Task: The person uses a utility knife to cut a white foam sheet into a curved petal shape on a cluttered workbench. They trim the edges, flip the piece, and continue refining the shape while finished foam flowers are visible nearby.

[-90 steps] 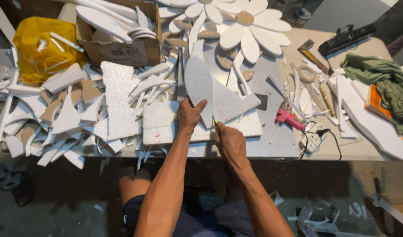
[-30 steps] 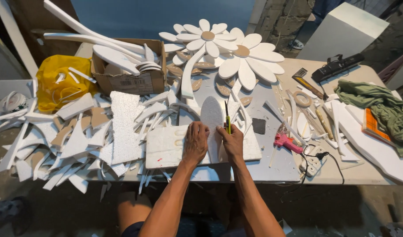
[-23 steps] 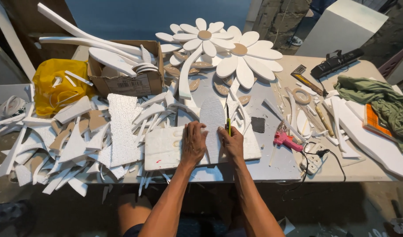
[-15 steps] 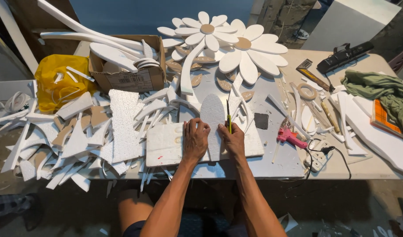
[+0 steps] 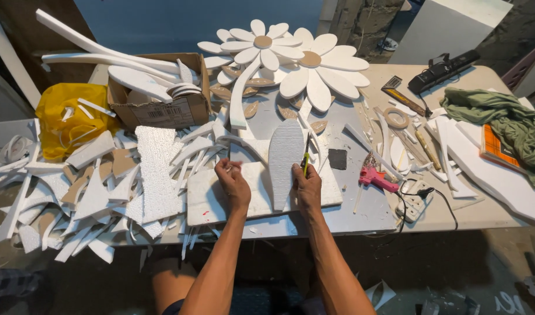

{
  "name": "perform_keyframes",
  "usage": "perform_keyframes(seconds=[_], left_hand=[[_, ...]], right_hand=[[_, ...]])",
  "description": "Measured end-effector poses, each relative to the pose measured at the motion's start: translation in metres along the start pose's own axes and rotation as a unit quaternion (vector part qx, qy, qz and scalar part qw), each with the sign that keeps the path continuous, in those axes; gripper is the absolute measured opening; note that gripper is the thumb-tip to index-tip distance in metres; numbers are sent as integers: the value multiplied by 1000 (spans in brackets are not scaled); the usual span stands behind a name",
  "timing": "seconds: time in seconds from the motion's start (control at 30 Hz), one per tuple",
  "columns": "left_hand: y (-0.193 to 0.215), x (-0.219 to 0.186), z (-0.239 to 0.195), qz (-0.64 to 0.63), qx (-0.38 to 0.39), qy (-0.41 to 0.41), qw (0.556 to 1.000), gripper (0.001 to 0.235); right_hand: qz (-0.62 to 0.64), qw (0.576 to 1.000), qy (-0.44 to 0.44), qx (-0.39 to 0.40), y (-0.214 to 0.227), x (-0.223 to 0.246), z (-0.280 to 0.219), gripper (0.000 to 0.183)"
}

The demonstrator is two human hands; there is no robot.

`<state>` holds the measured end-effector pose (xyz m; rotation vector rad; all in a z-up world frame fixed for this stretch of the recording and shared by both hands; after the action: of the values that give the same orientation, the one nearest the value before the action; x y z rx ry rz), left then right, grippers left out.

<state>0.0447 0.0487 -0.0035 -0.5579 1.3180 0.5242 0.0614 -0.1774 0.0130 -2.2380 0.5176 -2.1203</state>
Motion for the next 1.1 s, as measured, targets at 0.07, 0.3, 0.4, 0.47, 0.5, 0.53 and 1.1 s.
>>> perform_keyframes(seconds=[0.07, 0.3, 0.4, 0.47, 0.5, 0.53, 1.1], left_hand=[[-4, -18, -5, 4, 21, -21, 1000, 37], [-23, -45, -23, 194, 237, 1, 952, 61], [-29, -23, -19, 239, 273, -14, 932, 55], [-25, -33, -21, 222, 270, 6, 937, 51], [-23, -37, -22, 205, 268, 28, 941, 48], [-21, -45, -21, 205, 267, 27, 941, 48], [3, -65, -20, -101, 115, 130, 980, 36]], right_hand=[[4, 1000, 1, 2, 0, 1, 0, 19], [-12, 999, 16, 41, -12, 18, -10, 19], [-2, 999, 9, 42, -31, 67, -44, 19], [-5, 999, 11, 49, -20, 37, -24, 19], [-9, 998, 9, 54, -15, 21, -14, 19], [-8, 998, 11, 55, -16, 23, -14, 19], [-438, 890, 111, -50, 35, 91, 40, 43]])
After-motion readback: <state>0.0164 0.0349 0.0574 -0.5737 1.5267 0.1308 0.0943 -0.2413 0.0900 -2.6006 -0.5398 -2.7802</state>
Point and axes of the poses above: each hand's wrist, its own z-axis towards the middle knuckle, its own y-axis out of the back of the hand, x = y × z, the point moved 7 cm from there along z, towards the middle knuckle, and after that the axes turned 1 degree about z, right-handed, at the moved point
